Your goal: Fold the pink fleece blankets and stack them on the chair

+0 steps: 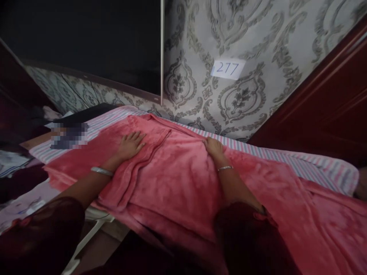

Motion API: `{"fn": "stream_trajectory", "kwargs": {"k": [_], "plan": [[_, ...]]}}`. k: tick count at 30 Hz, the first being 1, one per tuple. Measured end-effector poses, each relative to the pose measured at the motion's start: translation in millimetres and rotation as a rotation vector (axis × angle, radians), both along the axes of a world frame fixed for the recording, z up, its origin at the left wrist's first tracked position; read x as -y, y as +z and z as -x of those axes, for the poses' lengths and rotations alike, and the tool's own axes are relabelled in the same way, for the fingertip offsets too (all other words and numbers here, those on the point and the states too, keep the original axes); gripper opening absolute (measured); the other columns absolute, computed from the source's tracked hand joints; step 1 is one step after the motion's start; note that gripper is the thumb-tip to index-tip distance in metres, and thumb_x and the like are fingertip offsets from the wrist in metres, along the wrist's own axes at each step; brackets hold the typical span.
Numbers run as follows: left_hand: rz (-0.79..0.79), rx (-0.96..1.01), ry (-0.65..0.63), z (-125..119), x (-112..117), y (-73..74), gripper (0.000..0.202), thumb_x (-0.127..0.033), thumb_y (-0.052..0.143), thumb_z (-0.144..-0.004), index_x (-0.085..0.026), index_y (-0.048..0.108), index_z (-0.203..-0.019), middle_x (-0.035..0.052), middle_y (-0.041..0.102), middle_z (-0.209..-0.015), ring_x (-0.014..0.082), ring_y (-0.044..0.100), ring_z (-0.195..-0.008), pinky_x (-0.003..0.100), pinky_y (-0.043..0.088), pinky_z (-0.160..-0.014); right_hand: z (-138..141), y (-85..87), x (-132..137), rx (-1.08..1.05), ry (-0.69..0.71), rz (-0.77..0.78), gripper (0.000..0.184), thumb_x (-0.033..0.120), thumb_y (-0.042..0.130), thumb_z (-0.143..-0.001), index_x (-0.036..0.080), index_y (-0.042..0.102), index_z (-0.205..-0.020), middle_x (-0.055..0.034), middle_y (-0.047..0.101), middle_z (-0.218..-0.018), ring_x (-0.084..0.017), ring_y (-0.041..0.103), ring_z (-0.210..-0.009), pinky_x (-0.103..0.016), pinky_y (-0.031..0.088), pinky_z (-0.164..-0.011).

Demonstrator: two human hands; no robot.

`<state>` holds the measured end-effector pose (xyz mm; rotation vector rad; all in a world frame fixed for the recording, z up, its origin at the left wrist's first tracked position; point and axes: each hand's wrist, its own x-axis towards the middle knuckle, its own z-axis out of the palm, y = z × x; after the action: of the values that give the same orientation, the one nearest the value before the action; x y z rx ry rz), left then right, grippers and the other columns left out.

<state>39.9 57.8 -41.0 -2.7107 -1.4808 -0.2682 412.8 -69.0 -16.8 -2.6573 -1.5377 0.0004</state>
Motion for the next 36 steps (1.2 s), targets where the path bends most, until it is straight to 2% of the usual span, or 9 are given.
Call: {"fn": "stream_trajectory", "kwargs": {"k": [3, 6, 10, 14, 19, 23, 28, 32, 36], "plan": [[0.004, 0.023, 0.001, -4, 0, 1.6, 0.062, -0.044, 0.031, -0.101, -0.02, 0.04, -0.158, 0.0138, 0.033, -0.166, 0.0346, 0.028, -0.153, 0.059, 0.022, -0.12, 11, 6.5, 21, 0.038, 0.146, -0.158, 0.033, 0.029, 0.043, -0.1, 0.014, 0.067, -0.119, -0.0202, 0.064, -0.128, -0.032, 0.055, -0.124, -0.039, 0.043, -0.099], [0.031, 0.023, 0.002, -7, 3, 2.9, 0.062, -0.044, 0.031, -0.102, -0.021, 0.038, -0.159, 0.0127, 0.031, -0.167, 0.0338, 0.027, -0.154, 0.059, 0.02, -0.121, 39, 6.1, 71, -0.078, 0.402, -0.255, 0.024, 0.025, 0.046, -0.095, 0.016, 0.068, -0.101, -0.0151, 0.068, -0.108, -0.028, 0.061, -0.104, -0.036, 0.045, -0.088], [0.034, 0.052, -0.006, -8, 4, 2.5, 0.063, -0.046, 0.03, -0.102, -0.021, 0.038, -0.159, 0.0124, 0.031, -0.167, 0.0341, 0.026, -0.154, 0.059, 0.019, -0.121, 91, -1.0, 166, -0.302, 0.742, -0.115, 0.022, 0.04, 0.056, -0.094, 0.021, 0.065, -0.095, -0.0066, 0.067, -0.089, -0.021, 0.059, -0.075, -0.031, 0.042, -0.069], [0.042, 0.066, -0.008, -9, 4, 1.3, 0.064, -0.047, 0.029, -0.101, -0.021, 0.037, -0.159, 0.0121, 0.031, -0.168, 0.0345, 0.025, -0.154, 0.06, 0.018, -0.121, 122, -12.4, 231, -0.231, 0.762, -0.057, 0.026, 0.043, 0.062, -0.093, 0.023, 0.066, -0.109, -0.009, 0.068, -0.097, -0.023, 0.062, -0.08, -0.032, 0.044, -0.069], [0.047, 0.061, 0.001, -10, 6, 3.9, 0.065, -0.047, 0.028, -0.101, -0.021, 0.037, -0.16, 0.0126, 0.031, -0.167, 0.0343, 0.025, -0.154, 0.059, 0.018, -0.121, 120, -24.9, 249, -0.198, 0.714, -0.124, 0.025, 0.023, 0.043, -0.101, 0.024, 0.068, -0.102, -0.0076, 0.064, -0.088, -0.022, 0.059, -0.076, -0.032, 0.043, -0.068], [0.048, 0.046, 0.001, -10, 6, 4.9, 0.065, -0.048, 0.027, -0.101, -0.022, 0.036, -0.16, 0.0117, 0.031, -0.168, 0.0335, 0.025, -0.154, 0.059, 0.018, -0.121, 117, -31.4, 256, -0.247, 0.619, -0.183, 0.029, 0.025, 0.041, -0.103, 0.025, 0.068, -0.093, -0.0046, 0.063, -0.082, -0.021, 0.057, -0.073, -0.032, 0.043, -0.068], [0.031, 0.009, 0.005, -8, 6, 7.9, 0.065, -0.047, 0.025, -0.101, -0.021, 0.036, -0.16, 0.0127, 0.03, -0.168, 0.0329, 0.025, -0.154, 0.058, 0.018, -0.122, 123, -34.5, 260, -0.125, 0.721, -0.219, 0.032, 0.02, 0.04, -0.102, 0.023, 0.072, -0.103, -0.0086, 0.064, -0.086, -0.024, 0.058, -0.078, -0.035, 0.045, -0.069], [0.121, -0.062, 0.058, -10, 0, 23.6, 0.067, -0.048, 0.025, -0.101, -0.022, 0.032, -0.161, 0.0118, 0.025, -0.17, 0.0346, 0.021, -0.156, 0.06, 0.02, -0.122, 119, -23.7, 263, -0.255, 0.737, -0.258, 0.026, 0.026, 0.048, -0.102, 0.024, 0.072, -0.111, -0.009, 0.068, -0.094, -0.023, 0.063, -0.086, -0.034, 0.051, -0.074], [0.157, -0.086, 0.043, -35, 0, 40.6, 0.069, -0.046, 0.024, -0.099, -0.012, 0.035, -0.158, 0.0202, 0.031, -0.166, 0.0378, 0.029, -0.153, 0.063, 0.027, -0.119, 88, -20.4, 268, -0.375, 0.592, -0.441, 0.028, 0.034, 0.047, -0.103, 0.026, 0.073, -0.11, -0.0089, 0.073, -0.099, -0.022, 0.069, -0.09, -0.035, 0.056, -0.079]]}}
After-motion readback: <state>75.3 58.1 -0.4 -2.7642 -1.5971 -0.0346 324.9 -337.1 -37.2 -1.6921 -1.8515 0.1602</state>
